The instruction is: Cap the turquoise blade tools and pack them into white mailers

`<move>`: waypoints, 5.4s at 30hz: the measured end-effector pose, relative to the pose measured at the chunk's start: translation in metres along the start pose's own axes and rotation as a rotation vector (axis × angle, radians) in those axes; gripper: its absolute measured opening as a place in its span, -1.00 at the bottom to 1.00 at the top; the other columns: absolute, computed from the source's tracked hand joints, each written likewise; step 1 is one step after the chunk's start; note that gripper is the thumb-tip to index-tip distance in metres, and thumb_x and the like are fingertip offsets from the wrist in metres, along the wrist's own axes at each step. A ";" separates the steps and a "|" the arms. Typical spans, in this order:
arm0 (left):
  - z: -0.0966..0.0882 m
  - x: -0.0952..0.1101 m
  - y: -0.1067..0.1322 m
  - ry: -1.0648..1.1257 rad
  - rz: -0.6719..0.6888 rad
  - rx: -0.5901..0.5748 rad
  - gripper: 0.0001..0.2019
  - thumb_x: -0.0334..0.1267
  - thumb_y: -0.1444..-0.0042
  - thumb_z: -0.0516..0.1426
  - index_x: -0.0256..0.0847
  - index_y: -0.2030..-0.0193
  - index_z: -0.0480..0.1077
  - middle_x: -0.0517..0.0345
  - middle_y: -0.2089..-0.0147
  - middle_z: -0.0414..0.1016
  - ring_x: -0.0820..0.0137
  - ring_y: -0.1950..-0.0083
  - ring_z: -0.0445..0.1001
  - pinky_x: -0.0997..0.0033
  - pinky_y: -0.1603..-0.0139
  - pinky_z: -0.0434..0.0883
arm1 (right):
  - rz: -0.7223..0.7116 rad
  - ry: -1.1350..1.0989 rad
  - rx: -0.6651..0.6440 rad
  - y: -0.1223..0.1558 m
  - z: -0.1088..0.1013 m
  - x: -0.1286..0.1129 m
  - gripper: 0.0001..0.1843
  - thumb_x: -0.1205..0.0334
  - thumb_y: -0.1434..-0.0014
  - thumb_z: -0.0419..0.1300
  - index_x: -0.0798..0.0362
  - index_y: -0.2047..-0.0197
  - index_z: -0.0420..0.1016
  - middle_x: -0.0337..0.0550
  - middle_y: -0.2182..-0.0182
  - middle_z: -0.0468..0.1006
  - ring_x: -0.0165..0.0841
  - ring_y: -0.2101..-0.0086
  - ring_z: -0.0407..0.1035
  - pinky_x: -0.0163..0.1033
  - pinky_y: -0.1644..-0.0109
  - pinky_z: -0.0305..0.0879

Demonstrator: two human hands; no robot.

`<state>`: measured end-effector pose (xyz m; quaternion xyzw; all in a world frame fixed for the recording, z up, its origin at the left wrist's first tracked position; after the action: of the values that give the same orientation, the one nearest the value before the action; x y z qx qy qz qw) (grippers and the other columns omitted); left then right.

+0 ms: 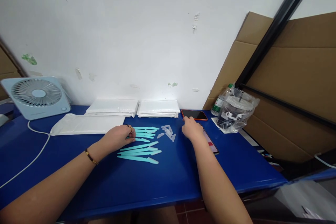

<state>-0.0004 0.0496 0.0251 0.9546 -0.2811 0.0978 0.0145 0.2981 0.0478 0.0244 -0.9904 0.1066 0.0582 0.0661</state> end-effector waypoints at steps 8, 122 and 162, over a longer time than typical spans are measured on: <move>0.002 0.000 0.000 0.018 0.005 -0.001 -0.90 -0.22 -0.02 0.12 -0.15 0.38 0.43 0.18 0.31 0.47 0.39 0.32 0.41 0.47 0.40 0.23 | -0.826 -0.315 -0.068 0.033 -0.008 -0.075 -0.76 0.37 -0.10 0.13 -0.01 0.15 0.49 -0.11 0.19 0.46 -0.29 0.13 0.32 -0.20 0.03 0.18; 0.008 -0.002 -0.007 0.117 0.056 0.035 -0.88 -0.24 -0.03 0.07 -0.14 0.44 0.41 0.21 0.42 0.46 0.40 0.38 0.39 0.46 0.42 0.21 | -0.591 -0.546 -0.385 0.023 0.013 -0.054 -0.79 0.26 -0.08 0.14 0.08 0.21 0.52 -0.19 0.48 0.52 -0.42 0.53 0.40 -0.34 0.44 0.29; 0.012 -0.012 -0.012 0.122 0.017 0.099 -0.84 -0.19 -0.07 0.05 -0.13 0.35 0.44 0.14 0.27 0.48 0.33 0.21 0.42 0.42 0.26 0.30 | -0.635 -0.342 -0.064 0.010 0.007 -0.048 -0.87 0.30 -0.08 0.18 0.05 0.32 0.56 -0.12 0.31 0.48 -0.39 0.37 0.37 -0.32 0.27 0.26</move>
<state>-0.0011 0.0653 0.0112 0.9440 -0.2825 0.1698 -0.0164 0.2482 0.0488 0.0223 -0.9516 -0.2209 0.2030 0.0667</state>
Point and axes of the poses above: each hand's wrist, its own y-axis away from the middle knuckle, its own z-axis out of the palm, x = y × z, the point moved 5 cm from there along -y, towards the middle knuckle
